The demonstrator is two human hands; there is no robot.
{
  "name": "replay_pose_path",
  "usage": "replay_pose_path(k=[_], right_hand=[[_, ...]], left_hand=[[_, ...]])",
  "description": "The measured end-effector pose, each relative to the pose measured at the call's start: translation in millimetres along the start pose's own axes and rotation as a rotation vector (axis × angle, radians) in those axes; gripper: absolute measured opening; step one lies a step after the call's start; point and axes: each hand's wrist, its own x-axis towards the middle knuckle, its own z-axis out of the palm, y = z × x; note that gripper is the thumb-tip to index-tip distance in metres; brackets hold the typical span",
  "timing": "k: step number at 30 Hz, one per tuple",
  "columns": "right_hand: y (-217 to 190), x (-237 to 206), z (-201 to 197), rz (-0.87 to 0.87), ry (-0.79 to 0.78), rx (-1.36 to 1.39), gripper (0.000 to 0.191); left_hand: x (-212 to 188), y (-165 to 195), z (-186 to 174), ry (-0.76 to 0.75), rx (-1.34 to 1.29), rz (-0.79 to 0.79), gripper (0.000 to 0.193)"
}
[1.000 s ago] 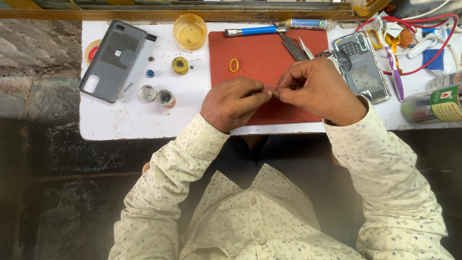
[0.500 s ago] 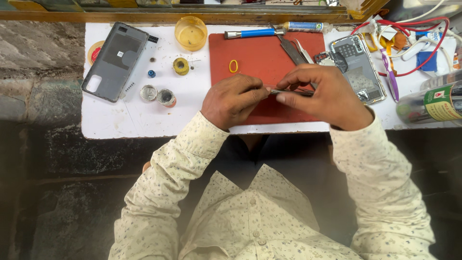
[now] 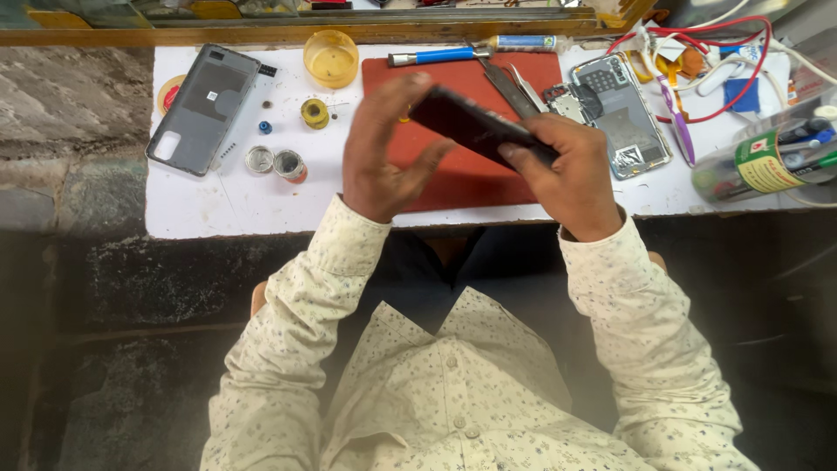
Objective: The person reassembles a disassembled smartphone by connecting internal components and placing the back cover. They then power on the device to verify functionality and continue adjusting internal parts.
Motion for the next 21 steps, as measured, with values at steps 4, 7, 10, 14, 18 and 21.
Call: replay_pose_path(k=[4, 7, 10, 14, 18, 21], right_hand=[[-8, -39, -6, 0.17, 0.081, 0.267, 0.015], [-22, -74, -4, 0.188, 0.125, 0.445, 0.018], [-42, -107, 4, 0.219, 0.151, 0.574, 0.02], [-71, -168, 16, 0.253, 0.162, 0.709, 0.02], [-94, -230, 22, 0.252, 0.207, 0.655, 0.015], [-92, -210, 33, 0.208, 0.218, 0.531, 0.013]], left_hand=[[-27, 32, 2, 0.135, -0.353, -0.306, 0.058], [-54, 64, 12, 0.183, -0.613, -0.491, 0.054], [-89, 100, 24, 0.174, -0.851, -0.657, 0.051], [-135, 149, 32, 0.151, -1.057, -0.739, 0.041], [-169, 193, 35, 0.228, -1.309, -0.85, 0.033], [-152, 168, 43, 0.291, -1.422, -0.921, 0.027]])
